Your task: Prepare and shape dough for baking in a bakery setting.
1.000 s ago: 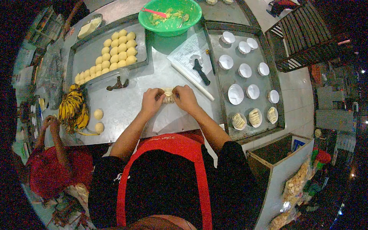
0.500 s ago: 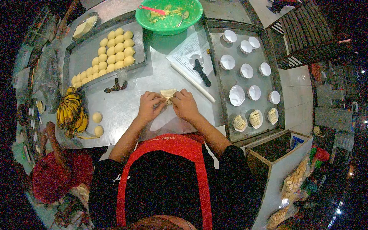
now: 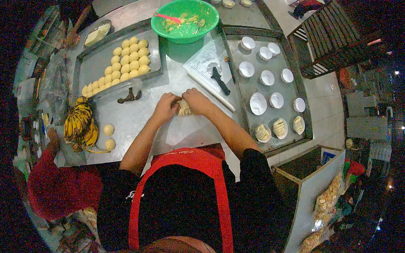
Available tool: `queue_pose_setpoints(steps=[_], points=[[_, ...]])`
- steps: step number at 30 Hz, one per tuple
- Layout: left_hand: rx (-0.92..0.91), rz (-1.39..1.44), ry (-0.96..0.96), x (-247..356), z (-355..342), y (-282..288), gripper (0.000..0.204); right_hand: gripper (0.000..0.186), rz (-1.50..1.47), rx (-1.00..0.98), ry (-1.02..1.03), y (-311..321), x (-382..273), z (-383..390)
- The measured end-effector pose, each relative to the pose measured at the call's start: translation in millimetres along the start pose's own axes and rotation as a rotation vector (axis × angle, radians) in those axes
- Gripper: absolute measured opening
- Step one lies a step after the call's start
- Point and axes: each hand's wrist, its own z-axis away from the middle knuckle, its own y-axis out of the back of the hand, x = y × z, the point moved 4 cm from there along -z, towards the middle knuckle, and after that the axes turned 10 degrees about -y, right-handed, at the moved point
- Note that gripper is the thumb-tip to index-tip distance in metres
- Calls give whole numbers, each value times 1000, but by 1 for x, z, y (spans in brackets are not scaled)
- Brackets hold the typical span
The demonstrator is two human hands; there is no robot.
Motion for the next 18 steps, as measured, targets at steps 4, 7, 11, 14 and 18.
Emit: queue_pose_setpoints(steps=[4,7,11,14,18], points=[[92,126,25,7,8,4,22,37,54,-174,-54,1,-3,-6],[108,231,37,13,15,4,21,35,-27,-112,-8,8,-8,-2],[173,177,-85,18,25,7,25,35,-190,-219,-10,13,-15,-3],[194,224,-93,19,31,6,27,36,-280,-297,-96,2,-12,-1],[254,236,-115,32,45,8,28,30,-83,-273,8,0,-23,4]])
